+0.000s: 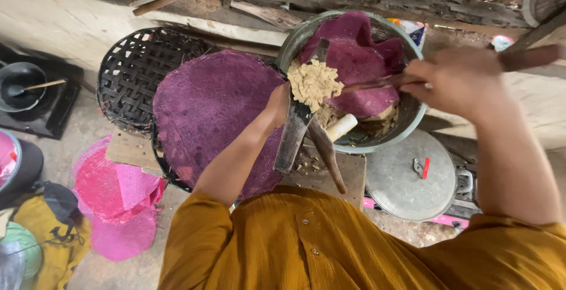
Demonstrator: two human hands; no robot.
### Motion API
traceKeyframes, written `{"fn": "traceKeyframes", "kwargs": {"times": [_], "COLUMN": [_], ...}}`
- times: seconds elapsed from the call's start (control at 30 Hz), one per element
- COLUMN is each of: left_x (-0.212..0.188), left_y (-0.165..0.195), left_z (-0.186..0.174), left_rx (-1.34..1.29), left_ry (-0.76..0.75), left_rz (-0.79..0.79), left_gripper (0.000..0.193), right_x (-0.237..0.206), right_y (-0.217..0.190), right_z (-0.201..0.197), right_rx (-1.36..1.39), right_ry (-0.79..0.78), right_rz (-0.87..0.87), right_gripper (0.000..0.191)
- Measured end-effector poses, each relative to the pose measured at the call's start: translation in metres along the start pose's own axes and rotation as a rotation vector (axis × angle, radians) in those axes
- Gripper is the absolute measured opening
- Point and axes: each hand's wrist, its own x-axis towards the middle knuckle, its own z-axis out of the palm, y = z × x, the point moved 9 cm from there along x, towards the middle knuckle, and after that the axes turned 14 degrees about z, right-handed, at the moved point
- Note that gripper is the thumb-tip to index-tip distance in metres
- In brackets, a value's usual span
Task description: The person operates a manual wooden lever press to extrude dough into thin noodle strands. They load dough into the press cylinder with a stick, press the lever to extrude noodles onto a purple mesh tray, cut the strands, and shape them into nests, repeating the cycle as the tray fills.
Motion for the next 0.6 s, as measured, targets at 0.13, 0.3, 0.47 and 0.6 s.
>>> {"fn": "traceKeyframes", "kwargs": {"times": [0.13,0.3,0.47,0.6], "left_x": [0.001,0.006,0.002,0.008], "left_y": [-0.006,0.020,0.028,0.031], "left_z": [0.015,0.025,0.049,0.045], "left_rx": [0.028,0.265,0.370,0.361], "left_ry": [-0.044,-0.090,-0.245,-0.200], "left_rz": [-0.087,0.133,0.146,0.162], "left_gripper": [0.041,0.040,0.037,0.037], "right_x": [-0.003,-0.002,0.003,0.006], "right_y": [-0.004,-0.007,-0.075,-0.097], "right_z": [-0.014,-0.023,-0.001,-0.015], "right_rx": [0.133,0.166,0.149,0.220], "right_ry": [0.089,0.107,0.205,0.205], "right_rz": [-0.018,-0.106,-0.334,-0.379], "right_gripper": [0.021,0.021,0.009,0.006]}}
